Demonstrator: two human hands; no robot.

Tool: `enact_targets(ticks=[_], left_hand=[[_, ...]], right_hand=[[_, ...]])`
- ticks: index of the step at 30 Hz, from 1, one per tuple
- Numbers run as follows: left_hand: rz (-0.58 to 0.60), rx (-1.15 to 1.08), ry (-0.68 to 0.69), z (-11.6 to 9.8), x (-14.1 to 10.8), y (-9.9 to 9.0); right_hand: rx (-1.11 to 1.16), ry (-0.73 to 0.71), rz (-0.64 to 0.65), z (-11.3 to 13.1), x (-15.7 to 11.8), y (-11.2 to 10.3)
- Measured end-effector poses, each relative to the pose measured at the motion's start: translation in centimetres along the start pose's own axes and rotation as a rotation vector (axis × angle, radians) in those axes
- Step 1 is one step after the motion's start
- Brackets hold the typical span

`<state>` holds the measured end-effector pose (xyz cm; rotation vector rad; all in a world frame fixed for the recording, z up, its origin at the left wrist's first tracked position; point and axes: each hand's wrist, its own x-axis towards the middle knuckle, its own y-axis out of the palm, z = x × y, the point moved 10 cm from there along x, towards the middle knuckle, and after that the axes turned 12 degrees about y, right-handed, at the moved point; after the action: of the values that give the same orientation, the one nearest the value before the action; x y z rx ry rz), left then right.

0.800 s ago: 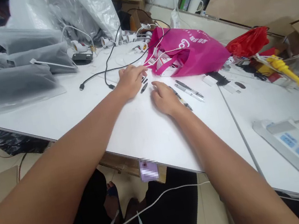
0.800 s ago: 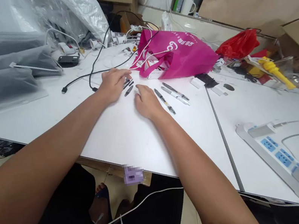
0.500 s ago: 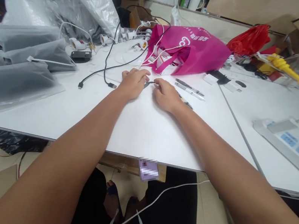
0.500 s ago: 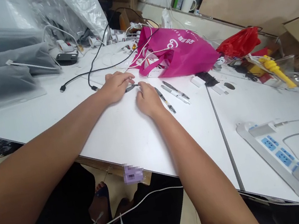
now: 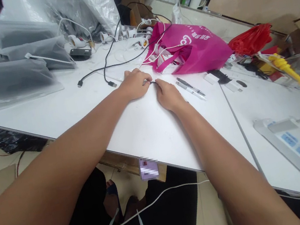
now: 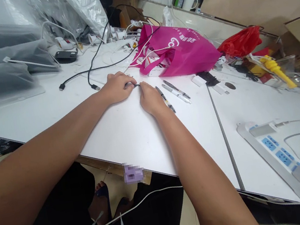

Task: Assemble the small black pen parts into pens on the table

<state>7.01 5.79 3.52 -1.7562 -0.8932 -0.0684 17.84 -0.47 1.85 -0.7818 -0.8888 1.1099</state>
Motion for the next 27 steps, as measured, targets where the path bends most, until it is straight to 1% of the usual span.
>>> enact_targets(ticks=[4, 9, 13, 21, 27], left_hand=[[0.019, -0.007, 0.034, -0.9, 0.1, 0.5], [0.01, 0.0, 0.045, -1.1, 0.3, 0.6], [0.015, -0.023, 0.074, -1.4, 0.4, 0.7], [-0.01, -0.035, 0.092, -1.3, 0.6, 0.7], [0.024, -0.067, 0.111, -1.6, 0.3, 1.0]], right_hand=[[0.012, -0.005, 0.031, 0.7, -0.4, -0.1], [0.076, 0.015, 0.061, 1.0, -0.7, -0.1], [0.077, 0.034, 0.069, 1.0, -0.8, -0.1], [0.054, 0.054, 0.024, 1.1, -0.9, -0.5], [0.012, 0.042, -0.057, 1.0, -1.1, -1.5]])
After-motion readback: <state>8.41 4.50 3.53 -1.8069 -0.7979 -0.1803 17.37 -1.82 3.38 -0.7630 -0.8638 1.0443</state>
